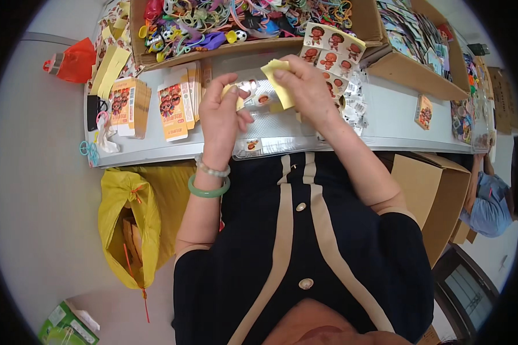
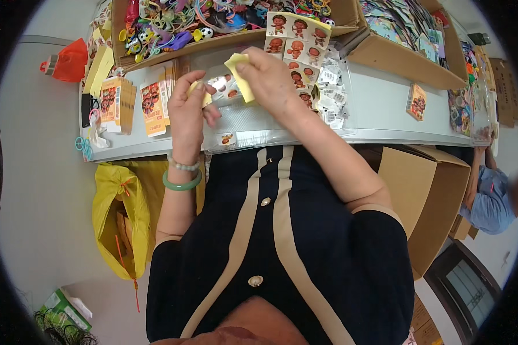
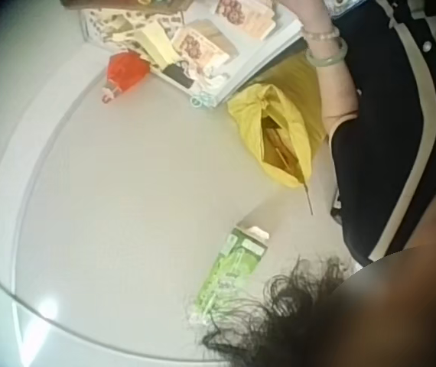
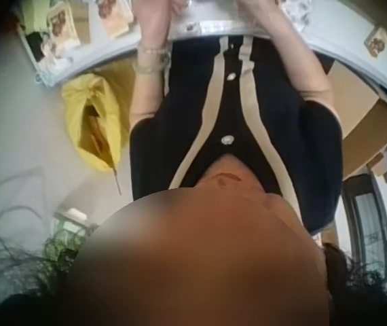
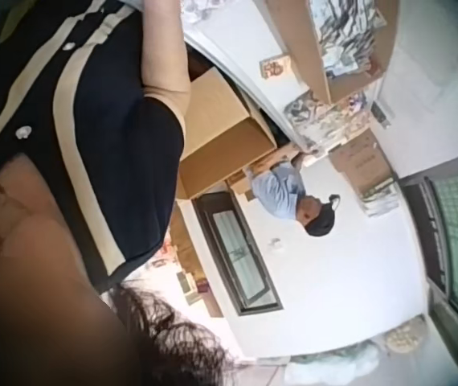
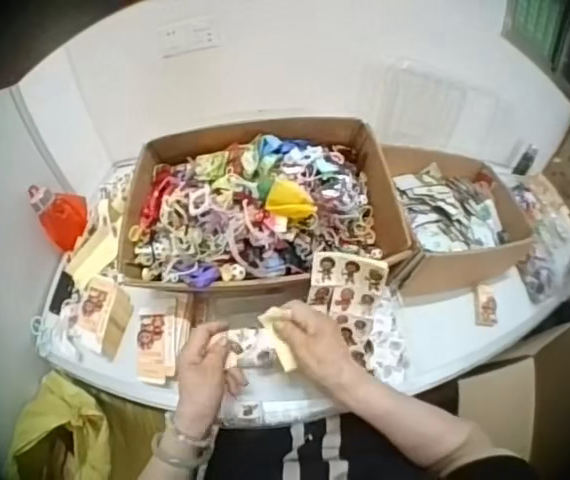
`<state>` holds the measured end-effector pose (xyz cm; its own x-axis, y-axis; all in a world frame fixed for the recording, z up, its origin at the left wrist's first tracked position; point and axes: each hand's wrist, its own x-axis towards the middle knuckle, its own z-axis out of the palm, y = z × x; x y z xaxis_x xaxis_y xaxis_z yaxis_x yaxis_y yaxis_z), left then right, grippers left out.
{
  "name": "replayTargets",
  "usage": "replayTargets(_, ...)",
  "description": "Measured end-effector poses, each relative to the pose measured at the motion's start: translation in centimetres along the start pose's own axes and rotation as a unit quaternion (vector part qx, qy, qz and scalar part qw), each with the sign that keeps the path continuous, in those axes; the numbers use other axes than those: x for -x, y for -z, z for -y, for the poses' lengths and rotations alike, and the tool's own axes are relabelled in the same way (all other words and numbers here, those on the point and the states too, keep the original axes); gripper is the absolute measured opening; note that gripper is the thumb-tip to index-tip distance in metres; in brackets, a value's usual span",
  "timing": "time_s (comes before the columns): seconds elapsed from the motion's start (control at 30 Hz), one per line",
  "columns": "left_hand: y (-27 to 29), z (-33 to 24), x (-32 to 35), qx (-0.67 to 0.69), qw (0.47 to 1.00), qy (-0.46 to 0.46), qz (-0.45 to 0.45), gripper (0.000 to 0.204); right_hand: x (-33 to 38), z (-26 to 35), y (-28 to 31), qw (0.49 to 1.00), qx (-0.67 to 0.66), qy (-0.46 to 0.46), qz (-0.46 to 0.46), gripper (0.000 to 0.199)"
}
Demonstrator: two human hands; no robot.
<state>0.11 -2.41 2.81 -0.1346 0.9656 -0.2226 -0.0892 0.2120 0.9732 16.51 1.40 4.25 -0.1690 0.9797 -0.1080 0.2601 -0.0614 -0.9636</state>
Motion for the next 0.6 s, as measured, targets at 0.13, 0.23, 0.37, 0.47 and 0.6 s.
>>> replayTargets(0.13, 0.4, 0.6, -0.2, 0.056, 0.996, -0.021, 0.065, 0.028, 0.1, -0.5, -0.3, 0.983, -0.160, -0.061, 0.068, 0.016)
replayTargets(0.23, -0.7, -0.5, 0.9, -0.004, 0.992, -0.085, 0.098, 0.029, 0.1, -1.5, -0.9, 0.989, -0.127, -0.016, 0.077, 0.015)
replayTargets(0.37, -0.4, 1.0, 0.6, 0.133, 0.981, 0.021, 0.143, 0.029, 0.5, -0.8, -1.6, 0.996, -0.052, -0.023, 0.070, 0.018)
replayTargets(0.47, -0.2, 1.4, 0.6, 0.086, 0.995, 0.013, 0.047, 0.027, 0.5, -0.3, -2.0, 0.986, -0.154, -0.052, 0.046, 0.022)
replayTargets(0.6, -0.8, 0.8, 1.0, 0.171, 0.984, 0.030, 0.045, 0.022, 0.4, 0.3, -2.1, 0.970, -0.221, -0.084, 0.049, 0.022)
